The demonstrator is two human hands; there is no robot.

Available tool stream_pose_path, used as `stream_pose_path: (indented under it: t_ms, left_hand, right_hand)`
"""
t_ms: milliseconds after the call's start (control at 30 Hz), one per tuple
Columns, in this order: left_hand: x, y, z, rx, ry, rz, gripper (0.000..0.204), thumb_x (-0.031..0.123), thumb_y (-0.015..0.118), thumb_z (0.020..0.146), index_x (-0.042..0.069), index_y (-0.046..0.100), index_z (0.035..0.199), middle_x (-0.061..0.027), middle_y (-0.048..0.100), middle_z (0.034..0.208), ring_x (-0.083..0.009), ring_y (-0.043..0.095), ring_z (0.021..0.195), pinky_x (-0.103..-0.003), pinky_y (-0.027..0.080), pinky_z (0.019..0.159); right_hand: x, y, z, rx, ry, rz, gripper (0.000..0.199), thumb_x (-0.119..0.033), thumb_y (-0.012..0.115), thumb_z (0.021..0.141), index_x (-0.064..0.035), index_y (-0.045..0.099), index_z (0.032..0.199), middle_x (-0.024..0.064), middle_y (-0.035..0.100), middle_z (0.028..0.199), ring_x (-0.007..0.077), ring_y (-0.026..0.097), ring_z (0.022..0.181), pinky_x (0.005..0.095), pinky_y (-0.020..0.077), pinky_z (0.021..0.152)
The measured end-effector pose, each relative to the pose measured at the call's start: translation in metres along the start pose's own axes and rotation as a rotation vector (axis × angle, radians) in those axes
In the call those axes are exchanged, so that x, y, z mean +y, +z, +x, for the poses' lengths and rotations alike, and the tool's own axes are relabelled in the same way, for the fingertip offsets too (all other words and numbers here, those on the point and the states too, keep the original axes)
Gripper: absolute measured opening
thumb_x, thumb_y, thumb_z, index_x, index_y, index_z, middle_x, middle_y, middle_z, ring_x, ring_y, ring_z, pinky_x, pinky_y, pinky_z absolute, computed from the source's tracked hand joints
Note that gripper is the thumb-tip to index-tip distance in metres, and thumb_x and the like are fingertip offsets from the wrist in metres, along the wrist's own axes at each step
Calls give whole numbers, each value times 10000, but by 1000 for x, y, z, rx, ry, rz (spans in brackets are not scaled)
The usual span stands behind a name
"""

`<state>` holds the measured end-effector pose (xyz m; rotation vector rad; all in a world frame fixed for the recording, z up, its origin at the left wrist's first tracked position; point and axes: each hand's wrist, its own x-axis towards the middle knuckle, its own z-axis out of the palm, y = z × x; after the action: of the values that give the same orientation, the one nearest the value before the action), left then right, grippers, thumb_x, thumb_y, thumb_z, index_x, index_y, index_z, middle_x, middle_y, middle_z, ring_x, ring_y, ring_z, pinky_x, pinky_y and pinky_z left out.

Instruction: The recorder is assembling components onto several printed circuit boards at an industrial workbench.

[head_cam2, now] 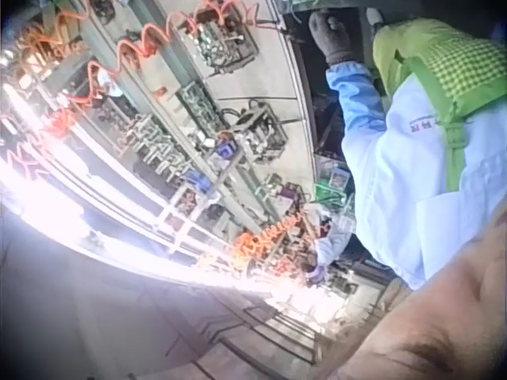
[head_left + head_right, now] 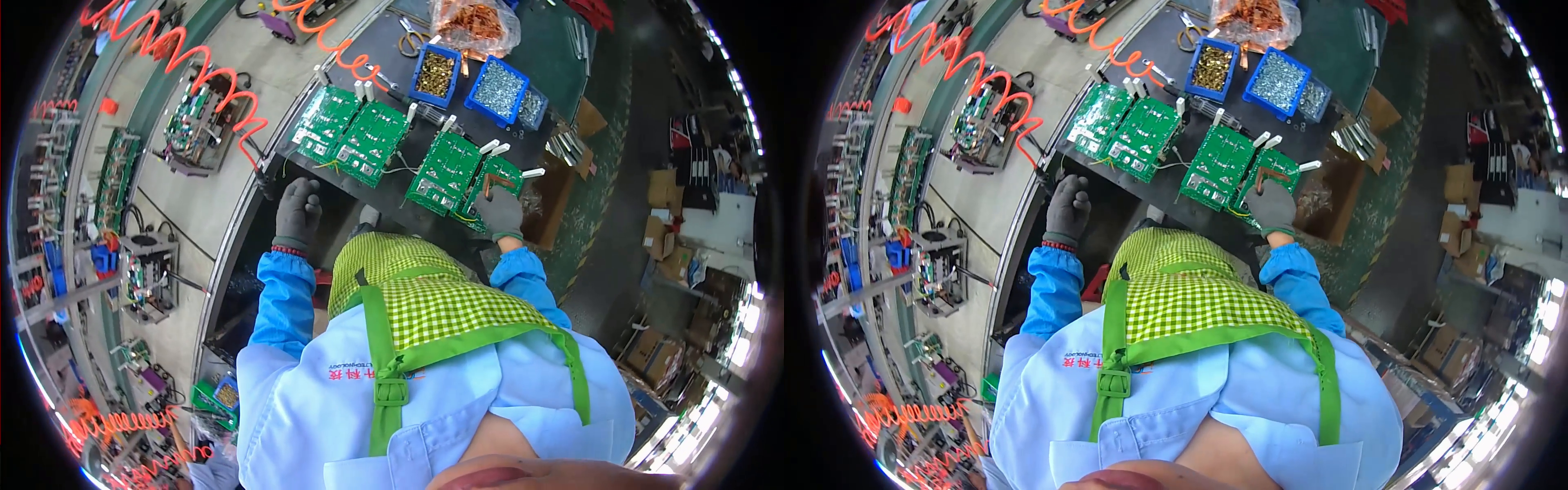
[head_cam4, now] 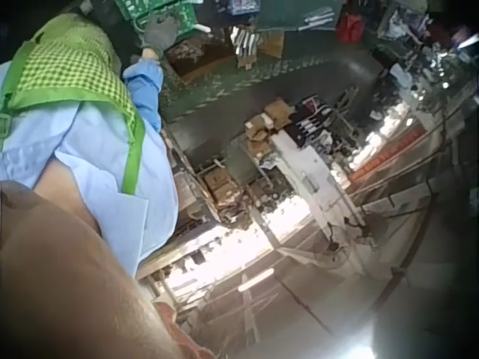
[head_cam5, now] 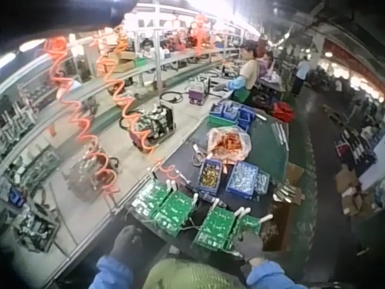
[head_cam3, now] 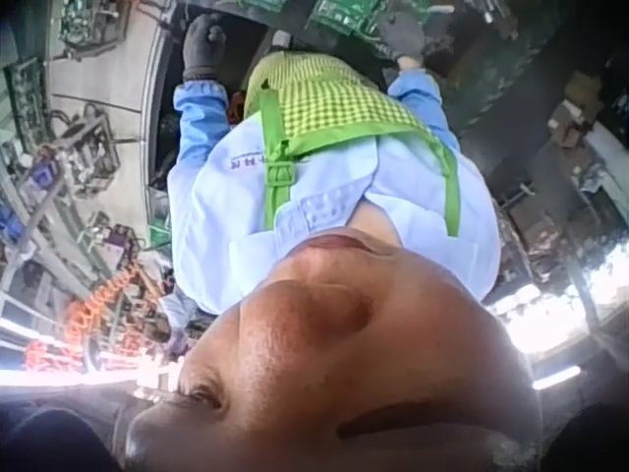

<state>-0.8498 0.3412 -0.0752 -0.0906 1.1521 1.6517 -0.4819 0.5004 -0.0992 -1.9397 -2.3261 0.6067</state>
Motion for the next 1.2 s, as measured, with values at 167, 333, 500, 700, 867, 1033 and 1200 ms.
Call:
stream_pose_path:
  t_ms: [167, 333, 500, 700, 867, 1033, 1200]
  left_hand:
    - [8, -42, 49, -24, 182, -104, 168, 118, 582, 876, 70, 588, 1036, -71, 600, 905, -111, 551, 645, -188, 464, 519]
    - [17, -53, 110, 77, 1268, 1337, 202, -12, 551, 787, 44, 613, 972, -92, 620, 938, -188, 593, 789, -248, 489, 660]
    - [9, -79, 165, -16, 455, 305, 225, -40, 544, 766, 59, 616, 955, -116, 613, 957, -255, 613, 888, -326, 493, 730]
    - [8, -100, 200, -228, 451, 646, 100, 23, 508, 846, 38, 577, 916, -7, 545, 805, -64, 516, 683, -165, 429, 535]
    - [17, -92, 191, -417, -203, -106, 113, 56, 423, 929, 35, 528, 964, -9, 501, 801, -39, 496, 667, -122, 420, 505]
    - [27, -84, 192, -488, -239, -62, 126, 100, 429, 938, 25, 523, 979, -18, 503, 804, -48, 496, 659, -128, 416, 485]
    - [37, -76, 190, -303, -417, -237, 130, 106, 466, 928, 21, 528, 1004, -16, 506, 791, -51, 502, 651, -137, 426, 475]
  right_hand:
    - [6, 12, -9, 114, 12, 38, 328, -343, 663, 741, -35, 563, 789, 182, 606, 750, 372, 589, 706, 459, 456, 638]
    - [10, 17, -14, 122, 114, 338, 287, -277, 691, 748, -21, 580, 815, 168, 602, 733, 308, 572, 638, 381, 463, 624]
    - [8, 26, -22, 316, 225, 369, 240, -260, 578, 838, -34, 623, 903, 177, 618, 785, 331, 613, 730, 413, 465, 656]
    - [-50, 6, -41, 507, 161, 12, 225, -242, 537, 865, -35, 612, 912, 183, 603, 845, 358, 584, 786, 440, 444, 668]
    - [-166, -4, -67, 518, -314, 40, 163, -159, 611, 799, -80, 625, 941, 141, 594, 875, 329, 568, 794, 430, 461, 690]
    - [-275, 34, -36, 248, -647, 102, 196, -143, 657, 741, -99, 615, 927, 99, 577, 847, 291, 575, 772, 396, 470, 656]
    - [-317, 50, -6, 172, -769, 53, 159, -152, 657, 750, -100, 606, 891, 85, 566, 828, 279, 568, 758, 382, 465, 641]
